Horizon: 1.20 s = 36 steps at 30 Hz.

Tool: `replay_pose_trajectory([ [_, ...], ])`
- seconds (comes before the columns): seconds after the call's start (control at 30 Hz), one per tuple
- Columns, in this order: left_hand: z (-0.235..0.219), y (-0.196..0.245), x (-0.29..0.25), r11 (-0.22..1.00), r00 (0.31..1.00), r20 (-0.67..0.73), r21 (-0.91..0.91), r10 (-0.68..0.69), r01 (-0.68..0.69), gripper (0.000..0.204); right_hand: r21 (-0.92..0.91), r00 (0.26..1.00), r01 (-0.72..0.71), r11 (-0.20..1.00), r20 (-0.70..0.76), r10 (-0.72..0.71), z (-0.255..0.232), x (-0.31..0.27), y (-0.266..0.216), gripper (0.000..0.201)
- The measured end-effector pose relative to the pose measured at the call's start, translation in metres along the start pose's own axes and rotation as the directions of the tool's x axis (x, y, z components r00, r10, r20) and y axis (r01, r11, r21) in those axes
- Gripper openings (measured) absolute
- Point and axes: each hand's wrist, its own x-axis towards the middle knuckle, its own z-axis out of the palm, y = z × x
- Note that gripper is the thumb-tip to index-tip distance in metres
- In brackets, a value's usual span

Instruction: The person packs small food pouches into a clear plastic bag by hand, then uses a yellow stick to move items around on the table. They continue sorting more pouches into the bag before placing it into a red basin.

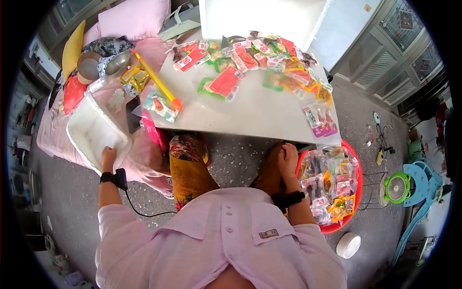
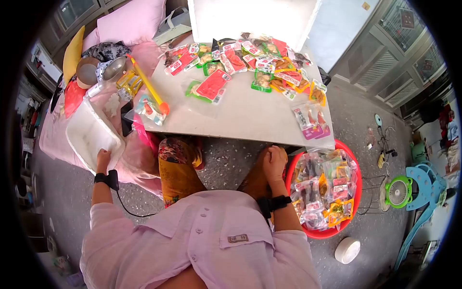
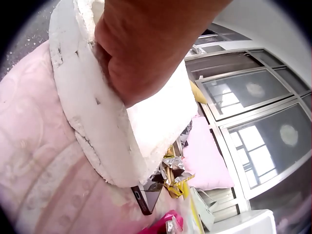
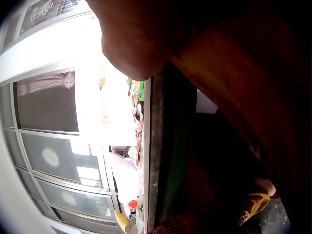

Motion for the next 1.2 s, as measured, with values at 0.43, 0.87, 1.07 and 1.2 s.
replay_pose_trajectory([
  [0.43,-0.021,0.03,-0.03,0.973,0.934,-0.313,0.201,0.173,-0.112,0.026,0.007,0.999,0.0,1.0,0.035,-0.001,-0.004,0.007,-0.003,0.012],
  [0.87,-0.013,0.008,0.003,0.996,0.947,-0.31,0.04,0.083,-0.074,0.021,0.016,0.997,-0.031,0.999,0.068,0.03,-0.005,0.007,-0.007,0.01],
  [1.07,-0.054,0.039,-0.013,0.969,0.941,-0.323,-0.185,0.095,-0.161,0.026,0.051,0.994,-0.062,0.997,0.095,0.057,-0.004,0.005,-0.003,0.011],
  [1.2,-0.074,0.077,-0.029,0.886,0.973,-0.224,-0.439,0.05,-0.146,0.027,0.112,0.995,-0.08,0.991,0.075,0.071,-0.001,0.003,0.0,0.011],
])
